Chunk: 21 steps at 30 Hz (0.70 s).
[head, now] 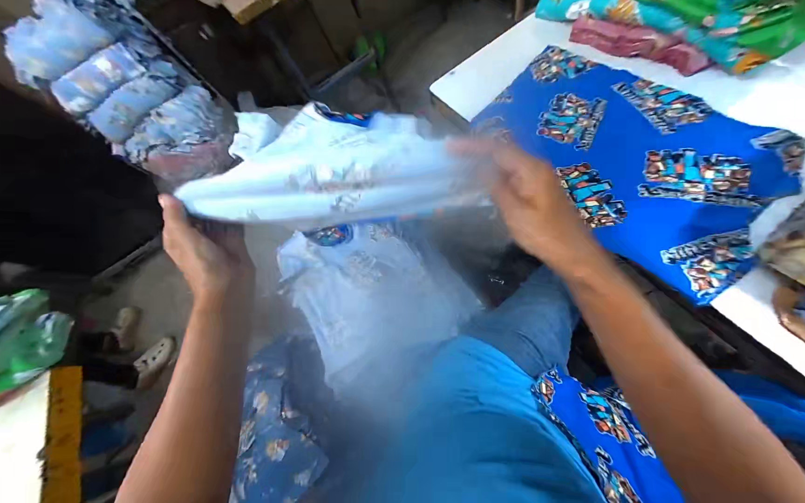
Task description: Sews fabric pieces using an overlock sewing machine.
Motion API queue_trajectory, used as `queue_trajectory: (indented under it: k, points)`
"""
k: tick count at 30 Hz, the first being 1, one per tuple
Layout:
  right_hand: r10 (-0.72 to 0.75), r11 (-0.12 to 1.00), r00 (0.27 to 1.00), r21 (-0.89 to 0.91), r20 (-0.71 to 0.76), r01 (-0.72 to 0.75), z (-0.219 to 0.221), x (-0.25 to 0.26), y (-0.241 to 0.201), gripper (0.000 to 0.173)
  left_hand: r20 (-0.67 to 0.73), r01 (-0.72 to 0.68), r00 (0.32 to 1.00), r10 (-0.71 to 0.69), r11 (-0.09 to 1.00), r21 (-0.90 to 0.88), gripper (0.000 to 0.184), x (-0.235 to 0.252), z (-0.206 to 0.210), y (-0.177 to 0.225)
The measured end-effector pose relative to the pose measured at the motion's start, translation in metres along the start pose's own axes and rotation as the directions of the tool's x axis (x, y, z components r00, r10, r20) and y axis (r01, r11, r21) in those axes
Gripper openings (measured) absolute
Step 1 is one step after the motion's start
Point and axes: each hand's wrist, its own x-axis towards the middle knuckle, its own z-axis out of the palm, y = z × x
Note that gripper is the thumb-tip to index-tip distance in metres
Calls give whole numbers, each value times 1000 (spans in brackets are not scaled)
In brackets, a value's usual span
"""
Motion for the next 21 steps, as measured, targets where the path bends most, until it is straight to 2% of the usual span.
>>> queue_trajectory:
  k: [2,3,5,7,9,11,12,14,16,18,21]
  points:
    - [147,989,989,29,24,-148,35,-23,15,35,-74,55,997,-34,954,295,53,-28,-31,-19]
    - [235,969,970,59,53,-238,51,-38,26,33,-99,115,992,-79,890,441,57,-45,-44,-30]
    - [395,903,909,124,134,-411,82,-64,55,29,-127,235,971,-201,729,643,58,-77,-74,-67]
    - [513,837,826,77,235,-541,101,-92,76,28,-113,296,926,-360,506,810,53,-103,-106,-106]
    - [560,815,756,-60,339,-577,107,-118,87,31,-90,289,849,-521,313,905,49,-127,-127,-132]
    - [559,826,712,-205,425,-526,103,-137,91,32,-66,269,774,-630,232,935,46,-143,-136,-146]
    - [554,832,698,-259,454,-491,98,-144,92,32,-57,277,757,-651,241,930,49,-146,-139,-151]
    - [548,836,694,-304,467,-456,82,-156,84,32,-26,252,791,-612,286,924,61,-139,-140,-153]
    - [549,836,708,-294,444,-464,58,-171,72,33,72,117,868,-491,345,931,66,-120,-130,-140]
    - [554,833,735,-266,392,-486,29,-190,59,31,211,-39,916,-342,447,894,61,-99,-110,-131]
    - [559,824,802,-248,211,-510,-13,-229,36,27,446,-223,866,-227,623,749,49,-77,-47,-128]
